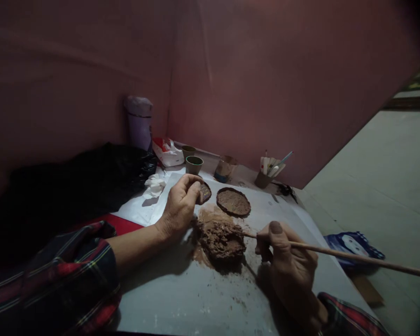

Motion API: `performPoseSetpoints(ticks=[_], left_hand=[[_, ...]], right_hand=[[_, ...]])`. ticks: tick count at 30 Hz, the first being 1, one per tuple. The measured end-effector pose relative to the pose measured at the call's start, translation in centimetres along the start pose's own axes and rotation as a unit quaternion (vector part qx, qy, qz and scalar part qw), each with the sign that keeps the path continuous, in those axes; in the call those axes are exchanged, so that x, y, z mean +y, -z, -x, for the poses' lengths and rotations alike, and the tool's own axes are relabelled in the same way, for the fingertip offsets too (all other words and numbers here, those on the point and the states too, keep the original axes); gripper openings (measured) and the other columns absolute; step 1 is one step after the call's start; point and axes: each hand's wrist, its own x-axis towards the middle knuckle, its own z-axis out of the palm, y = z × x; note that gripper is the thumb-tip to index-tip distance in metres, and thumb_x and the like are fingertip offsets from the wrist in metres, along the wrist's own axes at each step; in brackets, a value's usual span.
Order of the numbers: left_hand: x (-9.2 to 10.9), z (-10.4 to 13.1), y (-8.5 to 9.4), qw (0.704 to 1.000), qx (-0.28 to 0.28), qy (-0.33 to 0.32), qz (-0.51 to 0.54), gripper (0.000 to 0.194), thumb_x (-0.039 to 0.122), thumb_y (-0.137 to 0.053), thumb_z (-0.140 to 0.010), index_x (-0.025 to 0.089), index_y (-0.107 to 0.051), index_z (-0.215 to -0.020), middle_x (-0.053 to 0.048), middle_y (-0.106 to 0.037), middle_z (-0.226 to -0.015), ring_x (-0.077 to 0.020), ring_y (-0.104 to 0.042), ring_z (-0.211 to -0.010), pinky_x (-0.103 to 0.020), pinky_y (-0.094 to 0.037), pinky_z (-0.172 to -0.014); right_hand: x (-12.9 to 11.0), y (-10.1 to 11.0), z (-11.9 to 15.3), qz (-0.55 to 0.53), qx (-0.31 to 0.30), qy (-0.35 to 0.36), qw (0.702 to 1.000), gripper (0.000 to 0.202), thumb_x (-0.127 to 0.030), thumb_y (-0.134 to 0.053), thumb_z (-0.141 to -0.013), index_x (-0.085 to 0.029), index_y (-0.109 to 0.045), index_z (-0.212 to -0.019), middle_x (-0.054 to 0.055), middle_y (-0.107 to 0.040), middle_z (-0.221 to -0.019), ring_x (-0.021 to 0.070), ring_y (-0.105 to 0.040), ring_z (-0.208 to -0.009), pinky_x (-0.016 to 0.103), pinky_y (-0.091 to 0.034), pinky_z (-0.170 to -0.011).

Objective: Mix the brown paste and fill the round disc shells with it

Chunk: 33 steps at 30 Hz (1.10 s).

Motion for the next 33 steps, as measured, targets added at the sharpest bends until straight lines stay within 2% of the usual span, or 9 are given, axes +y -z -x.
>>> performPoseSetpoints(ticks=[5,8,9,11,14,16,21,26,33], left_hand=[[-0.4,-0.1,0.2,1.000,-0.002,-0.007,-0.017,0.011,0.024,-0.049,-0.084,0.016,-0.056,-0.086,0.003,-0.054,-0.062,-0.0093,-0.049,-0.057,-0.023,-0.041,-0.059],[-0.5,-0.2,0.2,1.000,-0.003,-0.008,-0.023,0.011,0.024,-0.049,-0.084,0.015,-0.056,-0.086,0.004,-0.053,-0.060,-0.0095,-0.049,-0.056,-0.023,-0.040,-0.059],[-0.5,-0.2,0.1,1.000,-0.003,-0.007,-0.021,0.011,0.024,-0.049,-0.084,0.015,-0.056,-0.085,0.004,-0.053,-0.059,-0.0094,-0.049,-0.055,-0.023,-0.040,-0.058],[-0.4,-0.2,0.1,1.000,-0.002,-0.006,-0.015,0.010,0.023,-0.048,-0.084,0.015,-0.055,-0.085,0.005,-0.052,-0.057,-0.0090,-0.048,-0.053,-0.022,-0.040,-0.056],[-0.3,-0.1,0.0,1.000,-0.007,-0.012,-0.010,0.010,0.022,-0.048,-0.085,0.015,-0.054,-0.084,0.005,-0.051,-0.056,-0.0085,-0.048,-0.053,-0.021,-0.040,-0.055],[-0.2,-0.1,0.0,1.000,-0.009,-0.016,-0.011,0.010,0.021,-0.047,-0.086,0.015,-0.054,-0.084,0.005,-0.052,-0.057,-0.0084,-0.048,-0.053,-0.021,-0.040,-0.055],[-0.2,-0.1,-0.1,1.000,-0.007,-0.012,-0.010,0.010,0.021,-0.048,-0.085,0.015,-0.055,-0.082,0.005,-0.053,-0.056,-0.0082,-0.048,-0.052,-0.021,-0.039,-0.055],[-0.2,-0.1,0.0,1.000,-0.006,-0.007,-0.018,0.009,0.021,-0.047,-0.085,0.016,-0.055,-0.083,0.005,-0.052,-0.054,-0.0081,-0.048,-0.052,-0.021,-0.040,-0.056],[-0.4,-0.2,0.0,1.000,-0.003,-0.004,-0.019,0.009,0.022,-0.048,-0.085,0.016,-0.055,-0.084,0.005,-0.052,-0.053,-0.0092,-0.049,-0.051,-0.022,-0.040,-0.056]], right_hand=[[0.6,1.3,0.7,0.033,-0.105,0.016,0.994,0.033,-0.031,-0.044,-0.094,-0.018,-0.056,-0.065,-0.003,-0.046,-0.054,0.0094,-0.042,-0.048,0.023,-0.032,-0.045],[0.3,1.5,0.9,0.041,-0.140,0.032,0.989,0.034,-0.032,-0.046,-0.092,-0.018,-0.054,-0.062,-0.002,-0.046,-0.055,0.0103,-0.042,-0.050,0.024,-0.032,-0.047],[0.1,1.4,1.0,0.024,-0.135,0.036,0.990,0.035,-0.031,-0.046,-0.092,-0.018,-0.055,-0.062,-0.001,-0.047,-0.055,0.0105,-0.042,-0.050,0.025,-0.032,-0.047],[-0.2,0.8,0.9,-0.039,-0.085,0.039,0.995,0.037,-0.030,-0.045,-0.093,-0.017,-0.056,-0.060,-0.001,-0.047,-0.053,0.0103,-0.043,-0.049,0.025,-0.033,-0.047],[-0.7,0.0,0.2,-0.133,0.072,0.035,0.988,0.039,-0.028,-0.047,-0.092,-0.017,-0.056,-0.056,-0.003,-0.046,-0.047,0.0088,-0.042,-0.043,0.023,-0.032,-0.043],[-0.8,-0.1,-0.5,-0.163,0.121,0.003,0.979,0.041,-0.030,-0.047,-0.092,-0.017,-0.055,-0.054,-0.003,-0.046,-0.042,0.0081,-0.042,-0.039,0.022,-0.033,-0.041],[-0.3,0.6,-2.2,-0.231,0.083,-0.129,0.961,0.041,-0.039,-0.053,-0.085,-0.017,-0.053,-0.051,-0.005,-0.042,-0.033,0.0059,-0.036,-0.027,0.020,-0.032,-0.034],[0.2,0.6,-2.4,-0.164,0.053,-0.229,0.958,0.041,-0.051,-0.061,-0.077,-0.016,-0.056,-0.054,-0.003,-0.047,-0.029,0.0066,-0.035,-0.022,0.016,-0.022,-0.023],[0.2,-0.4,-1.5,-0.110,0.037,-0.204,0.972,0.043,-0.054,-0.063,-0.076,-0.015,-0.057,-0.058,-0.003,-0.051,-0.034,0.0056,-0.039,-0.024,0.014,-0.030,-0.025]])
